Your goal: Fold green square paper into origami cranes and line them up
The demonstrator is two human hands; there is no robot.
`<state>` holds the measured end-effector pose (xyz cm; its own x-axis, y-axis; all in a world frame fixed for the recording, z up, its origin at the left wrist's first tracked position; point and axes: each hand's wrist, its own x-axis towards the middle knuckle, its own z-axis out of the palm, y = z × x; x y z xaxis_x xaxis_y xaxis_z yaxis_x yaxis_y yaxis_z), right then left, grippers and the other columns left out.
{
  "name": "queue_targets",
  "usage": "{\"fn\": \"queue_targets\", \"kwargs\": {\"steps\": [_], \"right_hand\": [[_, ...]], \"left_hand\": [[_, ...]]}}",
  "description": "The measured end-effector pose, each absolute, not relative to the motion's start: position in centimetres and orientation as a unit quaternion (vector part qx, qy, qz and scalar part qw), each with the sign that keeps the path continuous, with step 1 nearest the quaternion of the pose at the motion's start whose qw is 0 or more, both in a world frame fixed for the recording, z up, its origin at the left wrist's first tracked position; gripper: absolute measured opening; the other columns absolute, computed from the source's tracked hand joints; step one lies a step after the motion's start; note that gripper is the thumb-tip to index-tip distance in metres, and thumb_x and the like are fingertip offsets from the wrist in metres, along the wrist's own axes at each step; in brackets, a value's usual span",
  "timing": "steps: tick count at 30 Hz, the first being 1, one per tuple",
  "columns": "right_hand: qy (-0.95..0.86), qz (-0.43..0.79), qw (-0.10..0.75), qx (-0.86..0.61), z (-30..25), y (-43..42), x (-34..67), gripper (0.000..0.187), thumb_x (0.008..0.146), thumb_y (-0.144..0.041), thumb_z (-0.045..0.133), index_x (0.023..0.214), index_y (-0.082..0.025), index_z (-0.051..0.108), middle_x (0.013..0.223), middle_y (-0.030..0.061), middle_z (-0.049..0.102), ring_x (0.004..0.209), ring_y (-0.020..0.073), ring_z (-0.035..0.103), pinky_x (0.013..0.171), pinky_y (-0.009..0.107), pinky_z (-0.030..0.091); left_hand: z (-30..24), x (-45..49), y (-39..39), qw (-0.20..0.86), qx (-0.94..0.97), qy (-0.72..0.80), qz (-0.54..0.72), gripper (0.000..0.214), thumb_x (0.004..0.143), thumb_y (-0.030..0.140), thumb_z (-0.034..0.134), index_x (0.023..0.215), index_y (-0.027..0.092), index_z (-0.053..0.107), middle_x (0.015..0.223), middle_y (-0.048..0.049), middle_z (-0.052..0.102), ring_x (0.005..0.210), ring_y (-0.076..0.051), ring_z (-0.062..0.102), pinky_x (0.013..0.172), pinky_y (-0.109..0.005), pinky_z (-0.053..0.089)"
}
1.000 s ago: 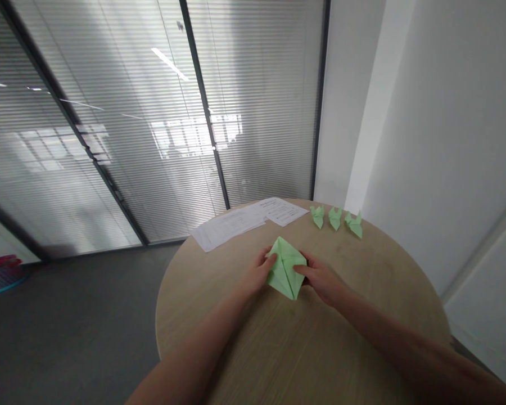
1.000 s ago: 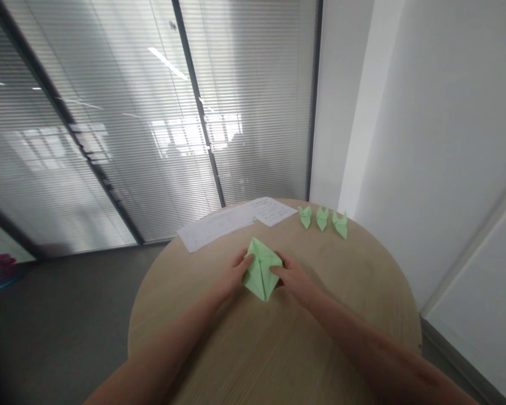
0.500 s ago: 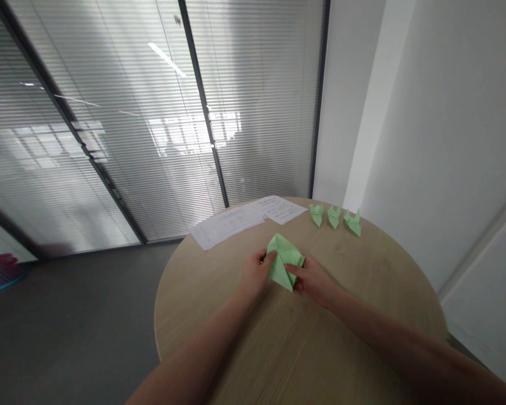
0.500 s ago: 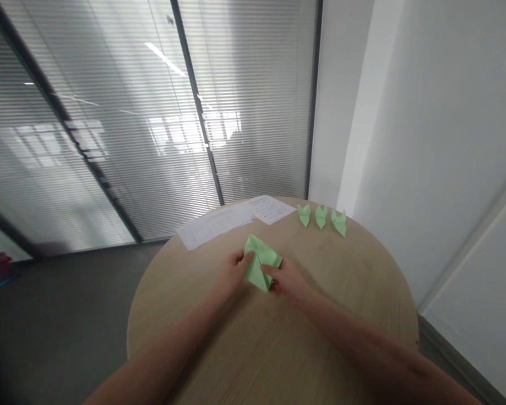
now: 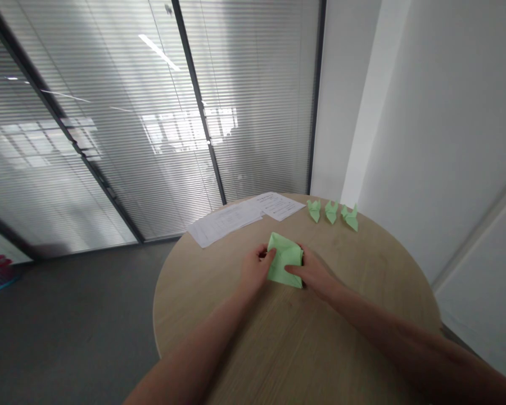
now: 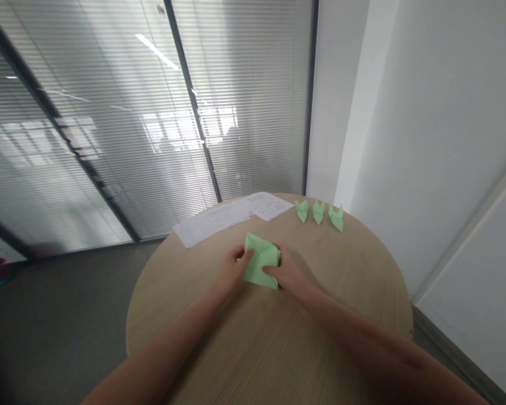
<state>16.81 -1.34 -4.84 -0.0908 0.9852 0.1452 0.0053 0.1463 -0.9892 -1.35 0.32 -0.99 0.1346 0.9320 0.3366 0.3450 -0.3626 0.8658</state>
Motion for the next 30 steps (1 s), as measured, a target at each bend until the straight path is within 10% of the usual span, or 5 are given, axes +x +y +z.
{"fn": "queue_targets", "kwargs": {"steps": [25, 30], "right_hand": [[-0.573, 0.573, 0.461, -0.361, -3.5, -2.8, 16.3, 0.039, 0.088, -0.043, 0.064, 0.123, -0.025, 0.064, 0.121, 0.0067, 0.072, 0.112, 0.0272, 0.066, 0.1, 0.046, 0.05], [-0.546, 0.595, 0.465, -0.362, -3.5, -2.8, 16.0, 0.077, 0.078, -0.041, 0.079, 0.146, -0.028, 0.045, 0.135, 0.0083, 0.064, 0.12, 0.0271, 0.062, 0.104, 0.045, 0.048]], "left_hand": [[-0.1, -1.9, -0.4, 0.368, 0.661, 0.445, 0.48, 0.018, 0.079, 0.035, 0.065, 0.076, 0.017, 0.067, 0.074, -0.0031, 0.068, 0.068, -0.02, 0.062, 0.063, -0.031, 0.049], [0.0, -1.3, -1.0, 0.275, 0.686, 0.467, 0.486, 0.012, 0.081, 0.029, 0.062, 0.074, 0.02, 0.063, 0.072, -0.0008, 0.063, 0.071, -0.018, 0.056, 0.068, -0.03, 0.043]]}}
